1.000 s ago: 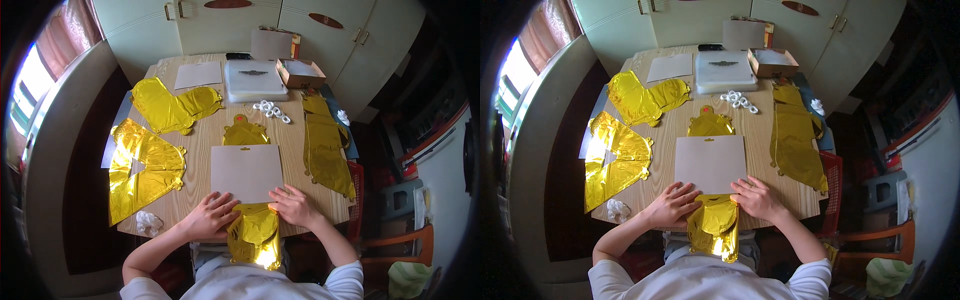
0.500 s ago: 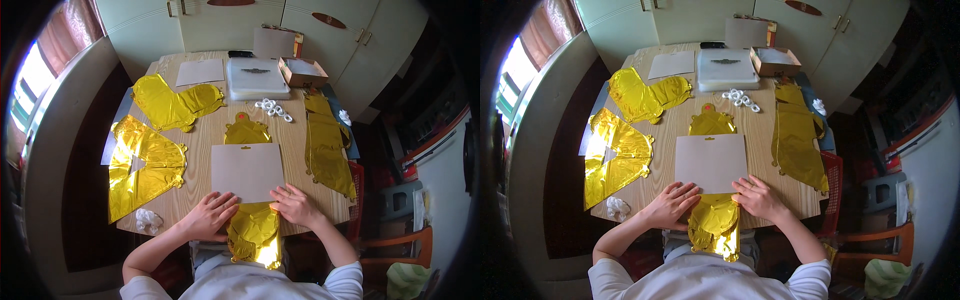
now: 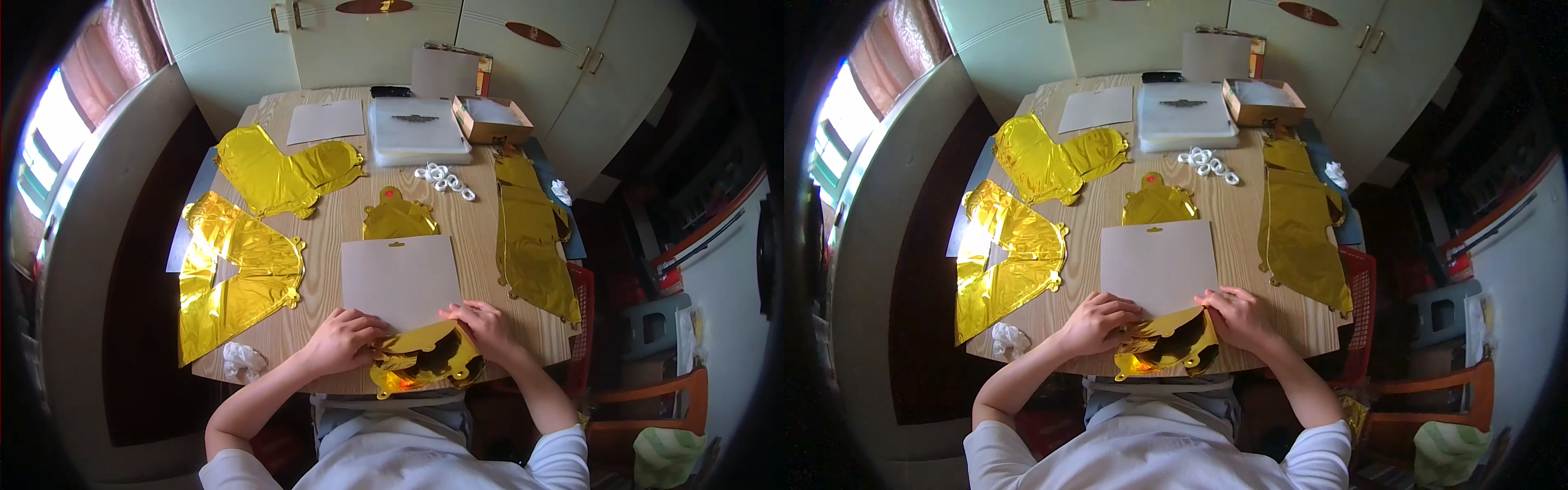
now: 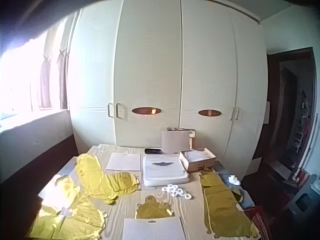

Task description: Folding gold foil balloons and placing them against cardboard inserts for packaging.

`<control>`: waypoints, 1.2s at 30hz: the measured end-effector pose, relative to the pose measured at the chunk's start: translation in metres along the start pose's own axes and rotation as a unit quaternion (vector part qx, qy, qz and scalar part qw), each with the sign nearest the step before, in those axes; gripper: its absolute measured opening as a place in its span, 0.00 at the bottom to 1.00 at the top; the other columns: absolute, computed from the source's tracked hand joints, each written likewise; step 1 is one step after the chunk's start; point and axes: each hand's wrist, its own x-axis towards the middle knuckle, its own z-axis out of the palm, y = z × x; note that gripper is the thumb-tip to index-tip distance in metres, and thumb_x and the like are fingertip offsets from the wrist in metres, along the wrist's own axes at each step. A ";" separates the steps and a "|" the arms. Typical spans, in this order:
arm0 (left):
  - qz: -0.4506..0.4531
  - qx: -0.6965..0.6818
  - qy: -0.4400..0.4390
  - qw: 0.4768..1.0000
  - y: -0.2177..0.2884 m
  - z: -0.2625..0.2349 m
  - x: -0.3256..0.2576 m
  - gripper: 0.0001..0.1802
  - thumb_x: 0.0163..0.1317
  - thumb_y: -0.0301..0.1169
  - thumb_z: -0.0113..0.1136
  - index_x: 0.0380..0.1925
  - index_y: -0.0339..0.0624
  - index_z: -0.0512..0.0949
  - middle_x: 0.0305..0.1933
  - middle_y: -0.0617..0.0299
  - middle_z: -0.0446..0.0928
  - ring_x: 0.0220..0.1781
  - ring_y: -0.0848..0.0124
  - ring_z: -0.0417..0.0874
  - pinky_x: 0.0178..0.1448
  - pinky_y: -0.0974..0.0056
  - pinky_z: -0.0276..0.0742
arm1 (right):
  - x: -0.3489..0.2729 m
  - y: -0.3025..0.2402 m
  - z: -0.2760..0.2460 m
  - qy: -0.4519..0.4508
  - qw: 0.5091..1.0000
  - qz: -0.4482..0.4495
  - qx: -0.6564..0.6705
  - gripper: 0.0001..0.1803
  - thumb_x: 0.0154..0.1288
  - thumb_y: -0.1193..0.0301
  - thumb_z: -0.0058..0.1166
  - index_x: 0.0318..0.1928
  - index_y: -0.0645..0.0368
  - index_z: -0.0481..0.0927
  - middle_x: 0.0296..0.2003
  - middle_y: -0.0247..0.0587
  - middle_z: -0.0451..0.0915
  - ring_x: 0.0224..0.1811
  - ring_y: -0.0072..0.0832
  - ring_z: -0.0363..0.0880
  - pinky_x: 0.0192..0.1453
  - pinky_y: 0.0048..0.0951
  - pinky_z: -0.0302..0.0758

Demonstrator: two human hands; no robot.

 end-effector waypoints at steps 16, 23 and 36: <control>-0.177 -0.117 0.068 0.975 -0.004 0.002 0.017 0.10 0.57 0.32 0.66 0.33 0.37 0.80 0.41 0.53 0.75 0.36 0.54 0.81 0.42 0.56 0.79 | 0.014 0.000 0.006 0.007 0.987 0.151 0.052 0.20 0.60 0.56 0.64 0.39 0.59 0.77 0.30 0.44 0.81 0.35 0.39 0.81 0.41 0.39 0.77; -0.184 -0.100 0.058 0.976 -0.010 0.003 0.019 0.12 0.58 0.34 0.66 0.34 0.36 0.80 0.43 0.52 0.75 0.37 0.53 0.81 0.43 0.55 0.79 | 0.026 0.008 0.007 -0.082 0.979 0.180 0.038 0.18 0.62 0.57 0.61 0.33 0.60 0.74 0.28 0.44 0.79 0.35 0.43 0.79 0.40 0.42 0.75; -0.166 -0.066 0.066 0.982 -0.017 0.007 0.024 0.15 0.57 0.35 0.67 0.29 0.32 0.76 0.41 0.50 0.74 0.37 0.52 0.80 0.43 0.55 0.77 | 0.022 0.010 0.019 -0.033 0.992 0.103 -0.058 0.15 0.63 0.61 0.59 0.31 0.57 0.71 0.27 0.42 0.79 0.32 0.42 0.79 0.36 0.43 0.75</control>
